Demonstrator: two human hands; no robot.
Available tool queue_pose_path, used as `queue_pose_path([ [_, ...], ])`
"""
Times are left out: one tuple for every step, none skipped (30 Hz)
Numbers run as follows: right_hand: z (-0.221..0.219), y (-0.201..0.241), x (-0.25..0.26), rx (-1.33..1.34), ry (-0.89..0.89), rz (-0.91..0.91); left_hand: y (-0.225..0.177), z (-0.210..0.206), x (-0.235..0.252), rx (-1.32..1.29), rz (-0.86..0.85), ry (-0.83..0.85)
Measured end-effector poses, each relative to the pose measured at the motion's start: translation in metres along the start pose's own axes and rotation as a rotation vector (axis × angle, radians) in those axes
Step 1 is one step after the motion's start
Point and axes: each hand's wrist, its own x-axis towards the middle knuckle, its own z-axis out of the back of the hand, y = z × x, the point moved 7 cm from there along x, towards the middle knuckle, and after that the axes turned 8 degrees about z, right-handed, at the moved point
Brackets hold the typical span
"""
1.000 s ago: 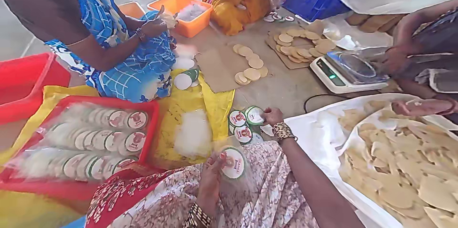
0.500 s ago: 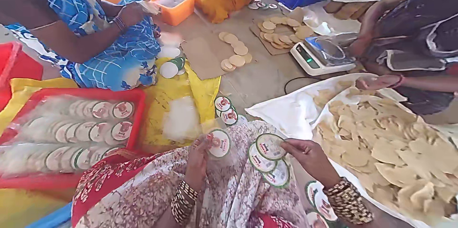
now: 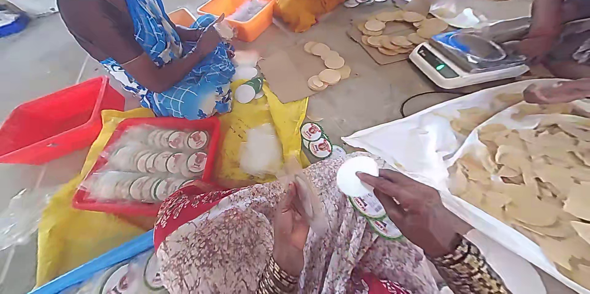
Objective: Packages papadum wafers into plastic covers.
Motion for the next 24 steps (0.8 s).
queue_pose_path([
  [-0.006,0.001,-0.003,0.102,0.006,0.005,0.001,-0.002,-0.005,-0.004,0.007,0.017],
  [-0.012,0.004,-0.006,0.226,0.001,0.004,0.001,-0.004,-0.008,-0.011,0.007,0.039],
  [-0.018,0.007,-0.008,0.359,0.001,-0.002,0.002,-0.005,-0.011,-0.01,-0.003,0.05],
  [-0.023,0.012,-0.011,0.477,0.012,-0.016,0.003,-0.005,-0.012,-0.005,-0.021,0.053],
  [-0.029,0.016,-0.013,0.578,0.027,-0.038,0.004,-0.003,-0.013,0.002,-0.047,0.058],
  [-0.034,0.02,-0.015,0.668,0.036,-0.064,0.005,-0.004,-0.015,0.008,-0.079,0.06],
  [-0.038,0.023,-0.016,0.746,0.034,-0.104,0.006,-0.005,-0.018,0.009,-0.109,0.055],
  [-0.042,0.026,-0.017,0.817,0.018,-0.155,0.008,-0.008,-0.02,0.013,-0.132,0.048],
  [-0.044,0.028,-0.017,0.877,-0.024,-0.215,0.009,-0.011,-0.022,0.013,-0.141,0.05],
  [-0.046,0.028,-0.017,0.923,-0.085,-0.284,0.011,-0.012,-0.023,0.009,-0.143,0.058],
  [-0.046,0.029,-0.018,0.962,-0.132,-0.348,0.013,-0.011,-0.023,0.002,-0.136,0.07],
  [-0.046,0.029,-0.018,0.98,-0.162,-0.395,0.015,-0.01,-0.023,-0.007,-0.129,0.074],
  [-0.047,0.03,-0.018,0.972,-0.174,-0.434,0.016,-0.009,-0.022,-0.01,-0.129,0.069],
  [-0.049,0.03,-0.02,0.963,-0.17,-0.469,0.017,-0.008,-0.022,-0.006,-0.138,0.061],
  [-0.05,0.031,-0.022,0.951,-0.159,-0.491,0.018,-0.008,-0.022,0.005,-0.152,0.05],
  [-0.051,0.032,-0.023,0.95,-0.154,-0.508,0.018,-0.007,-0.023,0.029,-0.172,0.038],
  [-0.051,0.032,-0.025,0.965,-0.157,-0.523,0.019,-0.008,-0.025,0.044,-0.193,0.03],
  [-0.05,0.032,-0.025,0.98,-0.165,-0.544,0.019,-0.008,-0.025,0.044,-0.206,0.031],
  [-0.049,0.032,-0.025,0.992,-0.178,-0.577,0.019,-0.008,-0.026,0.047,-0.213,0.038],
  [-0.049,0.031,-0.025,1.012,-0.192,-0.614,0.019,-0.009,-0.026,0.049,-0.216,0.048],
  [-0.049,0.029,-0.026,1.036,-0.202,-0.645,0.02,-0.01,-0.025,0.053,-0.217,0.056],
  [-0.05,0.028,-0.027,1.06,-0.21,-0.666,0.02,-0.01,-0.025,0.055,-0.213,0.064],
  [-0.051,0.026,-0.029,1.081,-0.212,-0.676,0.021,-0.01,-0.025,0.056,-0.21,0.066],
  [-0.053,0.026,-0.03,1.087,-0.201,-0.675,0.022,-0.01,-0.025,0.06,-0.209,0.065],
])
